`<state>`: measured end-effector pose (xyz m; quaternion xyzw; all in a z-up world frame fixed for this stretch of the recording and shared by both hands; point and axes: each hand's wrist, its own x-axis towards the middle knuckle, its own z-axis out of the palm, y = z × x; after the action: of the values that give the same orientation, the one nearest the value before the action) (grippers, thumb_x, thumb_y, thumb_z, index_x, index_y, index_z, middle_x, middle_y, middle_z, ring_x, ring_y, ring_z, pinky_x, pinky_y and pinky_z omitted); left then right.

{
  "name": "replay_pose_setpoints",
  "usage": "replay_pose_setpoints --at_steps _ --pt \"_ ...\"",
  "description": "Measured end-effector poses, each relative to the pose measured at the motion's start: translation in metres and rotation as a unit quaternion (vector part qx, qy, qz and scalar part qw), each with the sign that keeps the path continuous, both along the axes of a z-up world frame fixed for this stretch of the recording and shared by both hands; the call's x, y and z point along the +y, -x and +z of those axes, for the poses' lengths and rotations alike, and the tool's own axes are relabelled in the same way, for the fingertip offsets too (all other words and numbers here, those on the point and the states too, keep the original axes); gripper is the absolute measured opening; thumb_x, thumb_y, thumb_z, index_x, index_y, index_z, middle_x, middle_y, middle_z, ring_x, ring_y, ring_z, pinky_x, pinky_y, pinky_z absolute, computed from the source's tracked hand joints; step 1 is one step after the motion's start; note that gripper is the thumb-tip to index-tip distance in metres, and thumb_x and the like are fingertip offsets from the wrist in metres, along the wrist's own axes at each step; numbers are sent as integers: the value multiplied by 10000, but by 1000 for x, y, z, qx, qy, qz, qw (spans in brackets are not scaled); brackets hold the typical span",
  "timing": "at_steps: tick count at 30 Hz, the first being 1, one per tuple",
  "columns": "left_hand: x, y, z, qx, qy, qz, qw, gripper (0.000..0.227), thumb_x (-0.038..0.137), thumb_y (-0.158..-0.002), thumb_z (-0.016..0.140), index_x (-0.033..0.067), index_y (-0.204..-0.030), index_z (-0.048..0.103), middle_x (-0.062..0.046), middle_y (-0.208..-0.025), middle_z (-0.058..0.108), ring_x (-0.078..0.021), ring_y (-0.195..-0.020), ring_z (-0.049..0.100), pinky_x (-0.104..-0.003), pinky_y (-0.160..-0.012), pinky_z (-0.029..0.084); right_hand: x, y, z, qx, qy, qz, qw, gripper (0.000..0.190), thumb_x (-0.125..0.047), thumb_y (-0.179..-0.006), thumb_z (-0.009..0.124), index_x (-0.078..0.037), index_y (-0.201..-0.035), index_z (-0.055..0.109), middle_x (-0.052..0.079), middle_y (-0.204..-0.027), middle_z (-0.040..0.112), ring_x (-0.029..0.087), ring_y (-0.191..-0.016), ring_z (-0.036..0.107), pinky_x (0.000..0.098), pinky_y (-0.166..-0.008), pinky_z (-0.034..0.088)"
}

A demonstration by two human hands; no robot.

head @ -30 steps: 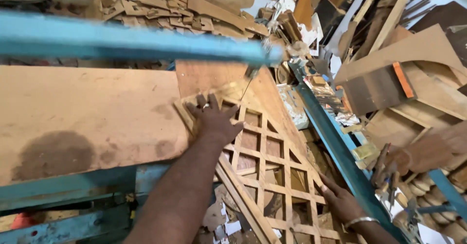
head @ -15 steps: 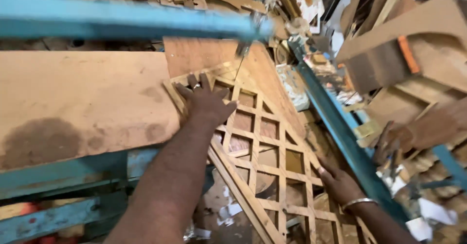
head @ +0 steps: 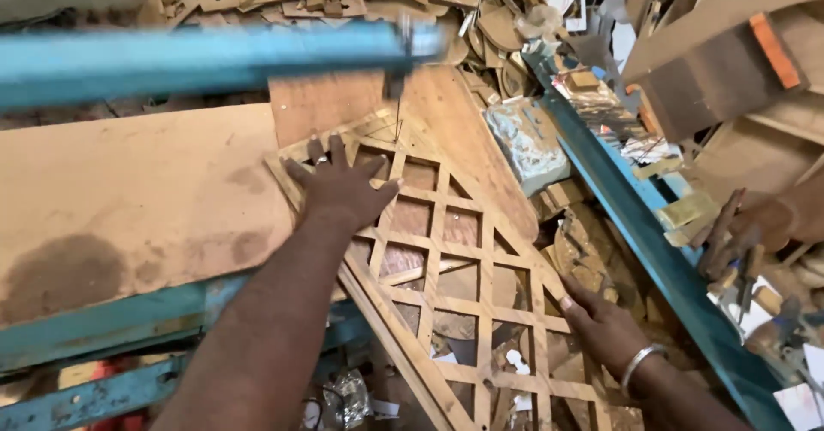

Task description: Assembling and cutting a wooden lattice structure using a mechanical saw and hand tools.

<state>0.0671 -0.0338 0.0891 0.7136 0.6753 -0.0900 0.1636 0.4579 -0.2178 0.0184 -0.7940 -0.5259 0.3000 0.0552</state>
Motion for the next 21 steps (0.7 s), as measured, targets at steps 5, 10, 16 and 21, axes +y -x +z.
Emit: replay_pose_setpoints --at_steps 5,10,16,21 --pt "3 5 -1 -8 -2 -5 1000 675 743 -938 381 480 -1559 347 -111 -1730 9 -412 -1582 -19 -768 -1168 -16 -6 3 -4 -6 1 2 1000 622 -510 -951 539 -285 -1529 493 148 -1446 640 293 -1342 611 391 -1129 454" --pt "9 15 -6 -14 -15 -33 999 680 743 -926 398 477 -1551 365 -122 -1729 8 -413 -1578 -4 -769 -1164 -15 -21 6 -19 -37 -30 17 999 618 -524 -969 520 -267 -1531 487 156 -1492 591 319 -1371 566 406 -1146 426" --pt "19 34 -2 -54 -21 -81 995 641 721 -912 441 476 -1503 463 -144 -1727 49 -423 -1583 12 -784 -1155 -12 -44 69 15 -52 60 -83 993 646 -563 -968 475 -408 -1589 392 150 -1504 586 328 -1388 569 420 -1185 421" --pt "31 43 -10 -66 -33 -132 989 635 712 -915 466 461 -1498 478 -162 -1714 79 -450 -1565 38 -794 -1139 -10 -61 119 38 -44 73 -135 987 638 -555 -976 473 -418 -1591 376 151 -1511 587 329 -1413 546 444 -1193 393"
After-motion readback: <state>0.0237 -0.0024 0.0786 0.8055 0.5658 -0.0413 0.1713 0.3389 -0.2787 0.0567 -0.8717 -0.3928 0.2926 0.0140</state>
